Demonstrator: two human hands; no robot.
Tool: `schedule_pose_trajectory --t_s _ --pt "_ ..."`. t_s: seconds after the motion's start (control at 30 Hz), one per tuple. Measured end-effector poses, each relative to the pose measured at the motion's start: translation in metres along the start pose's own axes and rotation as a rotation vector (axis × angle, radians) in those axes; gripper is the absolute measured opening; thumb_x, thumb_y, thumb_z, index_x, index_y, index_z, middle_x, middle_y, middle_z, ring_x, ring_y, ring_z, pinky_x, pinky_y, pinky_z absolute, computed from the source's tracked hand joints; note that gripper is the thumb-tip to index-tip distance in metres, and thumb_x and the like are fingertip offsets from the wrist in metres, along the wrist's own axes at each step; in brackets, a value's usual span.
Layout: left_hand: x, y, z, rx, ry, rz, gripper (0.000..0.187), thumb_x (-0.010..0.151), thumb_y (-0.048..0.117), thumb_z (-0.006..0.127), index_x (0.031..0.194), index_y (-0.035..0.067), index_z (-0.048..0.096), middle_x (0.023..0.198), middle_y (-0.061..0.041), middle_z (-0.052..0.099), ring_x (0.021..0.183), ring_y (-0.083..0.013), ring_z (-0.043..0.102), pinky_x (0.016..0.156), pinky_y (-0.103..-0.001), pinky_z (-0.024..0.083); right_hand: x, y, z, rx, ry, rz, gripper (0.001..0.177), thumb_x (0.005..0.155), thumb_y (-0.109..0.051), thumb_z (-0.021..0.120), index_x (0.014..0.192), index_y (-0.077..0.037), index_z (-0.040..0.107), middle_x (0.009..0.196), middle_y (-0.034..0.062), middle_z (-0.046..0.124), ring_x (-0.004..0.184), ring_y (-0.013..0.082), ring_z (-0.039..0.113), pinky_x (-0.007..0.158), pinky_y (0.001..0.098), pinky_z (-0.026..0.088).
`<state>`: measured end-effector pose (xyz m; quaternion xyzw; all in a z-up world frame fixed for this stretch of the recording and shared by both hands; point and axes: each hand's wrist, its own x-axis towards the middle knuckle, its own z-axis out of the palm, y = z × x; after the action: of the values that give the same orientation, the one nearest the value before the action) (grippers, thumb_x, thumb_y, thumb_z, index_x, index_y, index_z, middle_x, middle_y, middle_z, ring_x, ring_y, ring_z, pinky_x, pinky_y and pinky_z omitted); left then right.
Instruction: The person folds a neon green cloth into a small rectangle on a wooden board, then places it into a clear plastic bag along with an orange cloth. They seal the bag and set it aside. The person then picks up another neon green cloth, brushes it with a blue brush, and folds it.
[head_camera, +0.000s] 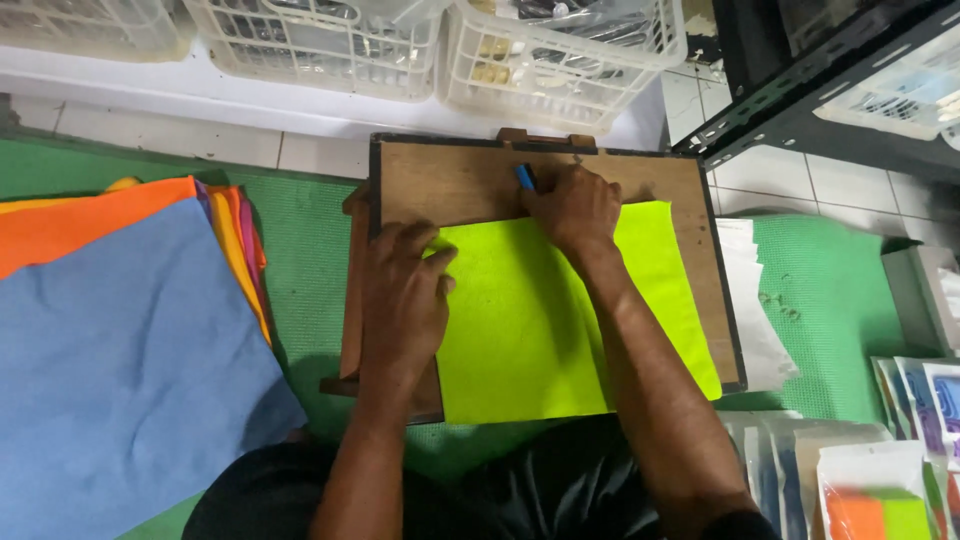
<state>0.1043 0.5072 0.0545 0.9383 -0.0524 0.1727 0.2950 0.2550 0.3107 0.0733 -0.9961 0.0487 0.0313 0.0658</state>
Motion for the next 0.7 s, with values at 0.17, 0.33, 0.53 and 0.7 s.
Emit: schedule_pose_trajectory --t_s 0.17,0.33,0.53,0.7 --pt "0.004 0.0 0.007 0.082 -0.129 -0.093 0.035 0.086 0.018 0.076 0.121 0.016 0.075 0.13 -0.008 0.068 0.132 -0.0379 0.049 0.108 -0.062 0.036 0.03 0.014 -0.004 0.581 0.297 -0.126 0.019 0.099 -0.032 0.056 0.096 -0.016 0.066 0.08 0.0087 0.069 0.074 0.0272 0.067 0.062 0.0396 0.055" --pt "0.005 0.003 0.0 0.052 -0.178 -0.127 0.045 0.087 0.015 0.072 0.131 0.011 0.068 0.135 -0.01 0.067 0.134 -0.0413 0.047 0.109 -0.07 0.027 -0.061 -0.004 -0.062 1.111 0.415 -0.245 0.018 0.112 -0.023 0.042 0.117 -0.01 0.052 0.08 0.0053 0.059 0.061 0.0146 0.064 0.053 0.0272 0.061" --pt "-0.004 0.02 -0.011 0.246 -0.273 -0.167 0.06 0.087 0.016 0.067 0.147 0.014 0.055 0.154 -0.006 0.054 0.136 -0.0376 0.049 0.109 -0.085 -0.006 -0.136 0.015 -0.029 0.768 0.126 -0.105 0.017 0.106 -0.012 0.054 0.109 -0.008 0.07 0.065 0.0126 0.066 0.046 0.0178 0.062 0.035 0.0313 0.052" --pt "-0.01 0.014 -0.005 0.203 -0.394 -0.077 0.081 0.081 -0.007 0.059 0.157 0.005 0.035 0.168 -0.016 0.03 0.156 -0.0464 0.012 0.111 -0.084 -0.004 -0.179 0.015 -0.034 0.051 0.34 -0.294 0.038 0.092 -0.018 0.076 0.129 -0.009 0.072 0.11 0.0201 0.068 0.105 0.0375 0.069 0.084 0.0474 0.059"
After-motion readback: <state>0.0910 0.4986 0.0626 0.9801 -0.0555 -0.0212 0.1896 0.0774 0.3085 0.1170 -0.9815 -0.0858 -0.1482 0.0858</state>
